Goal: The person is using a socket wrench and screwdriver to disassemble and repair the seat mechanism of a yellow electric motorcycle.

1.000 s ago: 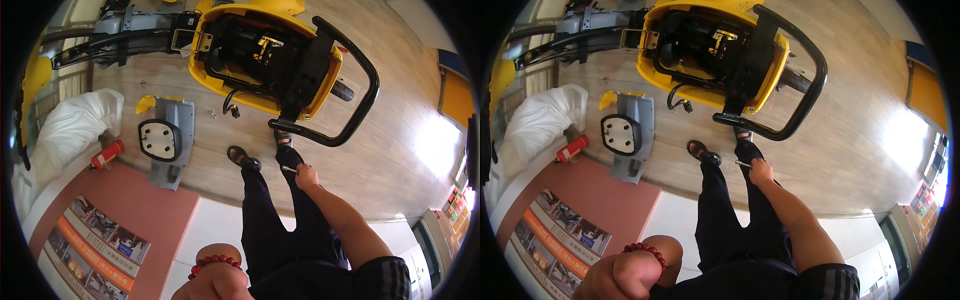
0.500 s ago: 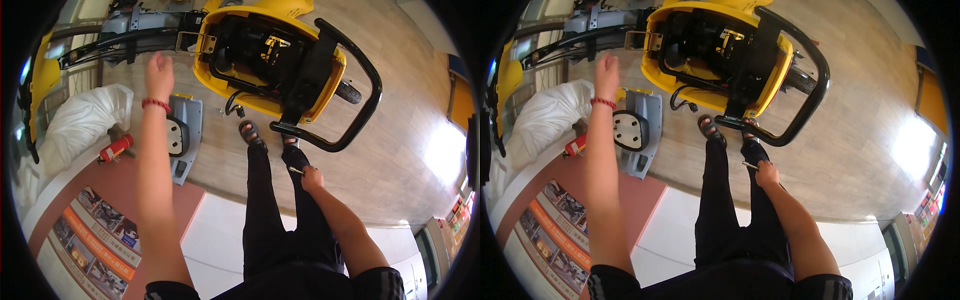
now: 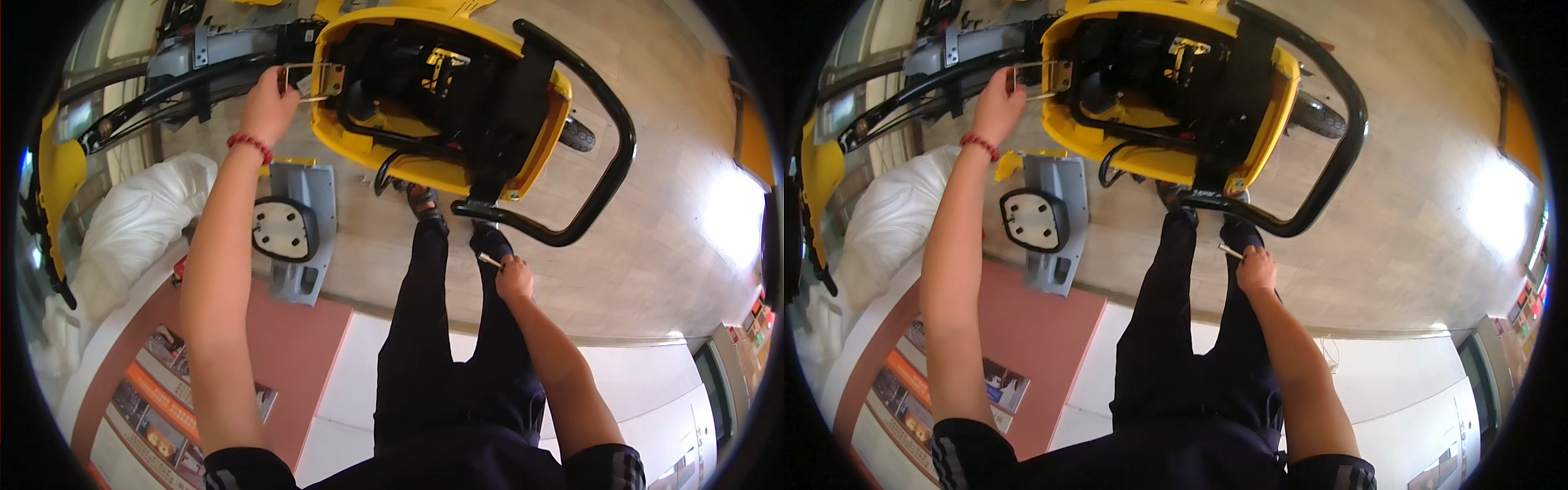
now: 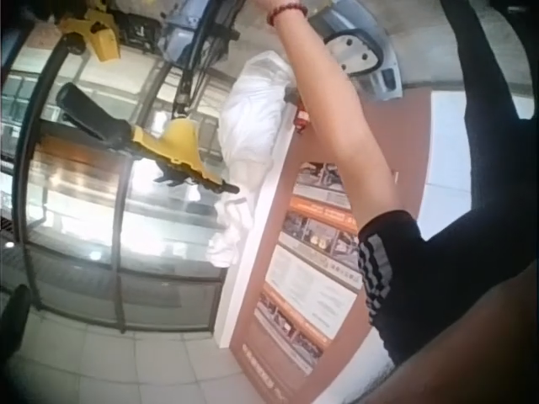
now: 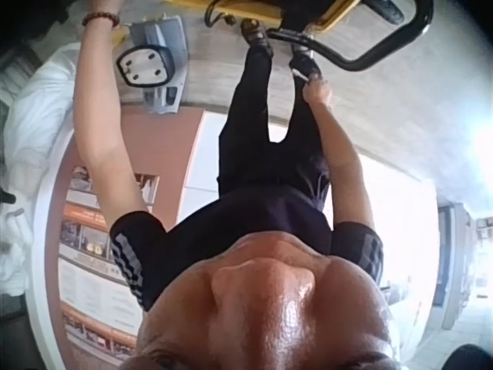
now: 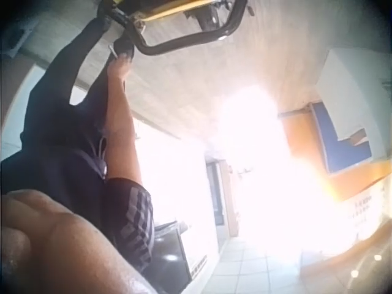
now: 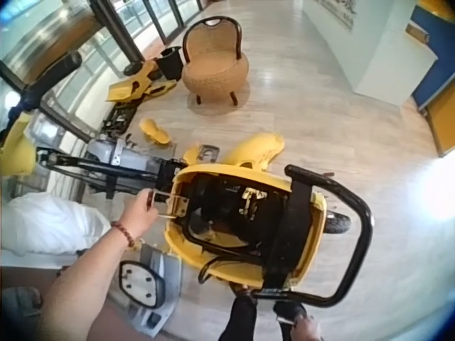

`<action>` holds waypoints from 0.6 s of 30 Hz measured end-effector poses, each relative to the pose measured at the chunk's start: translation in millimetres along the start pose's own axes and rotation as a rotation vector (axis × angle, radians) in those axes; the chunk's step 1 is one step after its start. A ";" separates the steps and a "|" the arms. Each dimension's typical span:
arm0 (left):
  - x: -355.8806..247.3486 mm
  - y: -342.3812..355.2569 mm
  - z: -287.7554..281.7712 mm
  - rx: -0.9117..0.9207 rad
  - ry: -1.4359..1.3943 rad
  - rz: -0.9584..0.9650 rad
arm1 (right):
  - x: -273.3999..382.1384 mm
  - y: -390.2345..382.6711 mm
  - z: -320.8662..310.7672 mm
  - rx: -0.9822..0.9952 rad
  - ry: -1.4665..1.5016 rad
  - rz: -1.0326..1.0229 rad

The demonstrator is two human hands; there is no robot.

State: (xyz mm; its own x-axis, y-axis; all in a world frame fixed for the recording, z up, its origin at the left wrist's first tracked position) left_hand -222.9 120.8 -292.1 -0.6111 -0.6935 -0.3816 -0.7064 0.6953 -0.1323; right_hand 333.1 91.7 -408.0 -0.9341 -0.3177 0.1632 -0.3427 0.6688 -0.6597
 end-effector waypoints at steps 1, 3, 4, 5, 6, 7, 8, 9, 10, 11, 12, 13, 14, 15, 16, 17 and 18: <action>-1.0 -1.6 -1.7 -0.011 0.038 -0.011 | 1.3 -1.8 1.8 -0.016 0.012 -0.012; -7.3 4.2 1.0 -0.065 0.105 -0.018 | 1.7 -5.9 7.0 0.053 -0.033 0.006; -7.1 2.4 0.7 -0.020 0.003 -0.103 | 2.2 -7.6 9.1 0.063 -0.041 0.017; -10.3 3.2 0.0 -0.043 -0.042 -0.075 | 2.3 -9.0 11.2 0.074 -0.051 0.030; -11.9 -2.2 -0.1 -0.042 -0.084 -0.071 | 2.7 -10.1 12.8 0.060 -0.057 0.028; -13.3 -9.2 -0.2 -0.030 -0.116 -0.091 | 2.8 -11.9 14.7 0.064 -0.066 0.029; -16.5 -15.2 0.0 -0.022 -0.141 -0.033 | 3.0 -14.6 17.4 0.099 -0.081 0.039; -19.5 -21.0 0.9 -0.028 -0.174 -0.006 | 3.3 -16.7 18.7 0.084 -0.075 0.038; -22.3 -23.7 1.6 -0.032 -0.192 0.003 | 3.6 -17.3 20.5 0.086 -0.072 0.044; -24.8 -25.7 1.7 -0.041 -0.218 0.029 | 4.3 -17.3 21.6 0.061 -0.066 0.045; -25.9 -25.8 1.5 -0.037 -0.215 0.007 | 4.8 -18.1 23.5 0.086 -0.073 0.054; -26.3 -24.6 1.2 -0.033 -0.219 -0.004 | 5.6 -18.5 24.7 0.090 -0.079 0.058; -26.2 -24.0 0.7 -0.044 -0.236 0.011 | 6.5 -18.7 25.7 0.091 -0.091 0.063; -24.3 -22.6 0.6 -0.030 -0.242 -0.023 | 7.4 -18.6 26.3 0.093 -0.086 0.069; -21.1 -22.1 -0.6 -0.034 -0.257 -0.031 | 8.7 -18.7 26.7 0.092 -0.086 0.073; -16.9 -21.7 -1.7 -0.032 -0.273 -0.043 | 10.0 -18.7 26.8 0.098 -0.087 0.080; -11.9 -20.0 -2.3 -0.023 -0.292 -0.056 | 11.4 -18.5 26.8 0.098 -0.077 0.088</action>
State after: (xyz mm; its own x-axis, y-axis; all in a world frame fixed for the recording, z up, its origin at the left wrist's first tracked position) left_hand -202.3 114.7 -282.8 -0.4448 -0.6444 -0.6220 -0.7462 0.6507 -0.1406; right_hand 331.5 57.7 -413.5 -0.9483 -0.3140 0.0470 -0.2449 0.6291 -0.7377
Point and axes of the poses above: each hand's wrist, its own y-axis towards the middle knuckle, its own z-axis out of the palm, x = y × z, the point moved 2 cm from there along y, towards the middle knuckle, and after that the axes turned 7 degrees about -x, right-handed, at the moved point
